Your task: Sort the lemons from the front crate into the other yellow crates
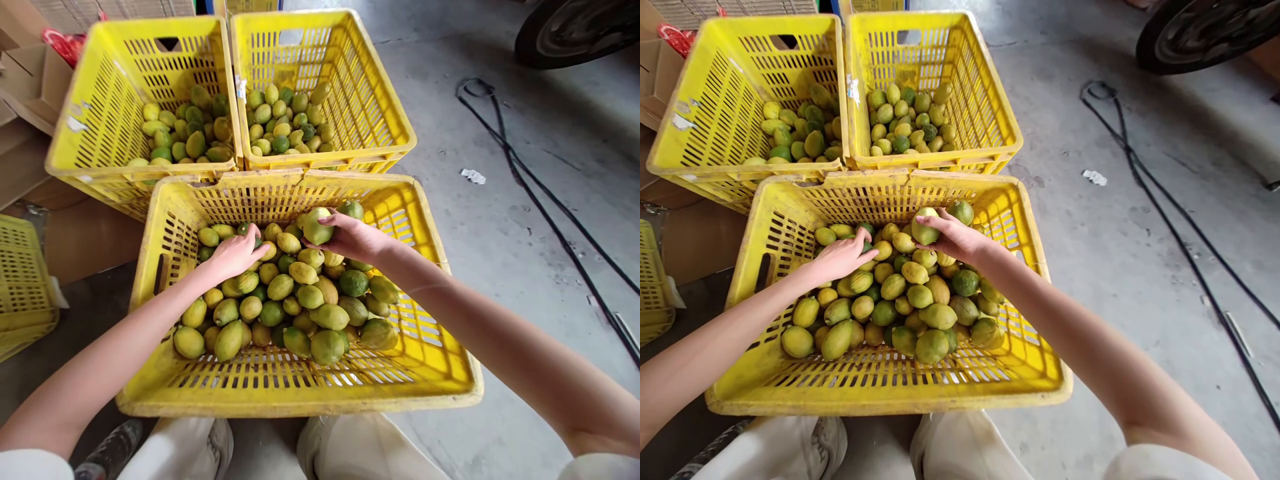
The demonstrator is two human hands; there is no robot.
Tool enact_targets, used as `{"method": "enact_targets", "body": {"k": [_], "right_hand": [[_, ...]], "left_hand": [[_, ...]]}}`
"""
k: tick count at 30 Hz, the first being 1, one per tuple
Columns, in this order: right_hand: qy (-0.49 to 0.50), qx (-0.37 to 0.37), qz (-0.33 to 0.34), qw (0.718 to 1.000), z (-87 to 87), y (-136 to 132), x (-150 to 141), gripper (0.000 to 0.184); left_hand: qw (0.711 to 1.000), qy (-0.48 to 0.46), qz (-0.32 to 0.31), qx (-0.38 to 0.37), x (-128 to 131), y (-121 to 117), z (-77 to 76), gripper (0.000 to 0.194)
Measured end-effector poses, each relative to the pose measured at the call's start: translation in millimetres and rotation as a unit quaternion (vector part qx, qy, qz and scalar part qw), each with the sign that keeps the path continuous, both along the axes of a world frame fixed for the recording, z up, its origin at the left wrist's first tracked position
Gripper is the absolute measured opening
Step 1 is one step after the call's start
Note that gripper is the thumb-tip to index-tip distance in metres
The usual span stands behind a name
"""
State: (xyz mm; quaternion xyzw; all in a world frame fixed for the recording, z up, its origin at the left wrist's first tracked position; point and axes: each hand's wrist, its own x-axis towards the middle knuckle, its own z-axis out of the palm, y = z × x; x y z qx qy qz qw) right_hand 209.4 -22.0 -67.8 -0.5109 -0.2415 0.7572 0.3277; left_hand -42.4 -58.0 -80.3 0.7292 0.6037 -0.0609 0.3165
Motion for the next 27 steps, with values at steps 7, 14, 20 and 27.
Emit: {"method": "enact_targets", "body": {"k": [7,14,20,27], "right_hand": [[0.040,0.030,0.082,0.995,-1.0,-1.3,4.9,0.052],[0.037,0.030,0.070,0.996,-0.5,-9.9,-9.2,0.046],[0.094,0.006,0.067,0.993,4.5,-8.1,-10.1,0.043],[0.122,-0.064,0.026,0.990,5.7,-16.6,-25.2,0.009]], "left_hand": [[0.866,-0.345,0.327,-0.155,13.5,16.4,4.9,0.012],[0.788,-0.485,0.338,-0.171,9.4,13.0,1.0,0.040],[0.668,-0.550,0.459,-0.201,16.0,13.9,4.8,0.024],[0.633,-0.551,0.497,-0.220,17.5,18.0,10.3,0.010]]}}
